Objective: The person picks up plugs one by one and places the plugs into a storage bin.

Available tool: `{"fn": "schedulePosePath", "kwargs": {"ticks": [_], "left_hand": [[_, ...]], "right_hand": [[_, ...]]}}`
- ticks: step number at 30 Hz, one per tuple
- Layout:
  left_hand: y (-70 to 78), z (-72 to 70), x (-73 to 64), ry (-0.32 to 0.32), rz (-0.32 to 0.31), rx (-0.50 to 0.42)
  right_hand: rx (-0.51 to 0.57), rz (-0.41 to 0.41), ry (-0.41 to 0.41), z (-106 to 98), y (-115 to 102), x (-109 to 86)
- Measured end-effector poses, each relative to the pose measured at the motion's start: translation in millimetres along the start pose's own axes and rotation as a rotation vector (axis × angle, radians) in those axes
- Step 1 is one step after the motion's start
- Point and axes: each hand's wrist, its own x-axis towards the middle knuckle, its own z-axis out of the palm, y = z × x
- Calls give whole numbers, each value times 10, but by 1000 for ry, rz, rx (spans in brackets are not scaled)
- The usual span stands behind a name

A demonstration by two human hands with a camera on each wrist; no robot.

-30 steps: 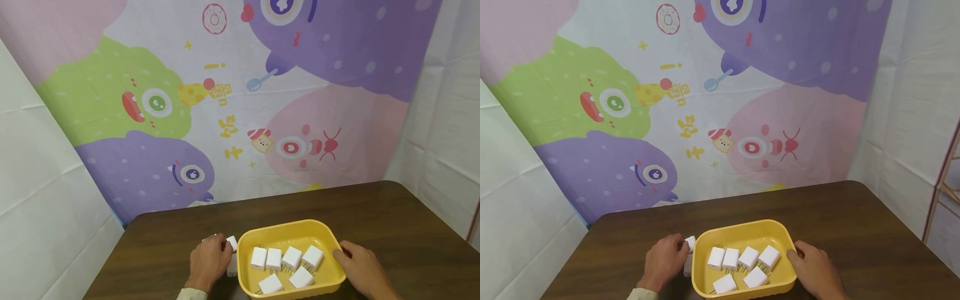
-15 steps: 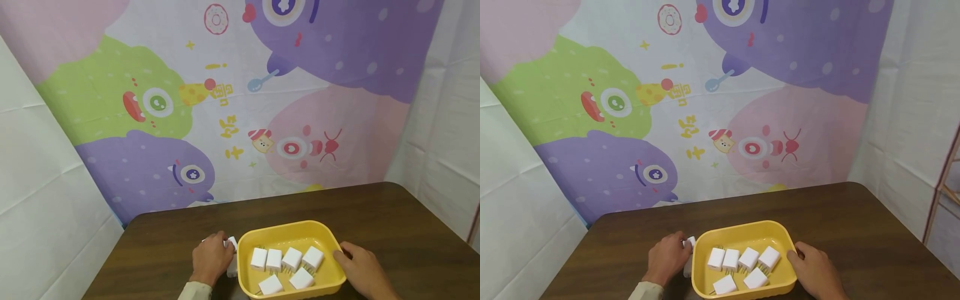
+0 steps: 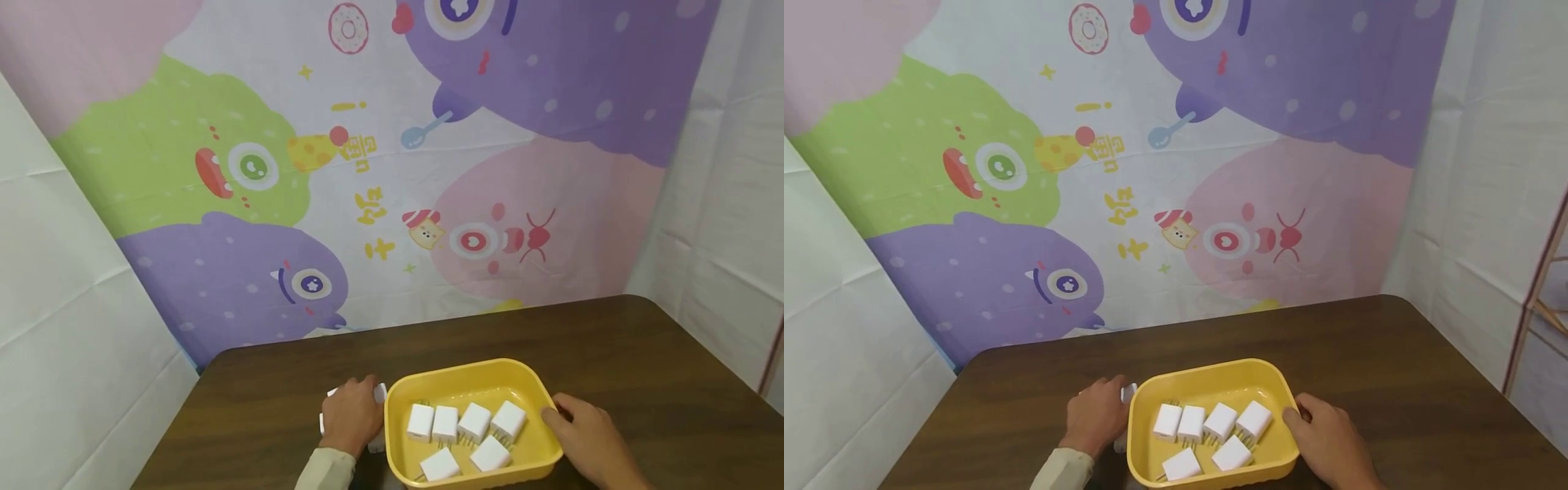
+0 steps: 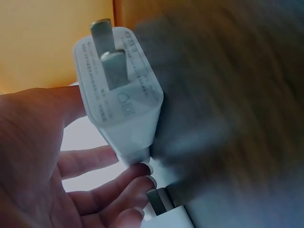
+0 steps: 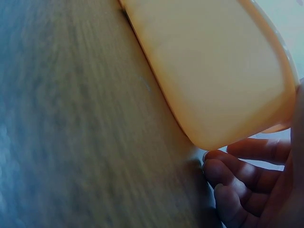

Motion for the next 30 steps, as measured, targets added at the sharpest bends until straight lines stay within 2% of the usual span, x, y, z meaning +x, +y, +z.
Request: {"fn": "schedulePosePath", "kwargs": {"ticks": [8,14,24,30], "left_hand": [[32,-29,29,-37,-19,-8],[29,-42,27,-73,-68,-26],[-16,-43,22,-75,-114,-59],[-73,-27,17,-50,-130,-105]], "right_hand": [[-1,0,2,-13,-6,-4],[-16,-3,0,-8,-11,-2],[-24,2,-1,-5,-13,5],[-27,-3,4,-6,-17,-1]]}}
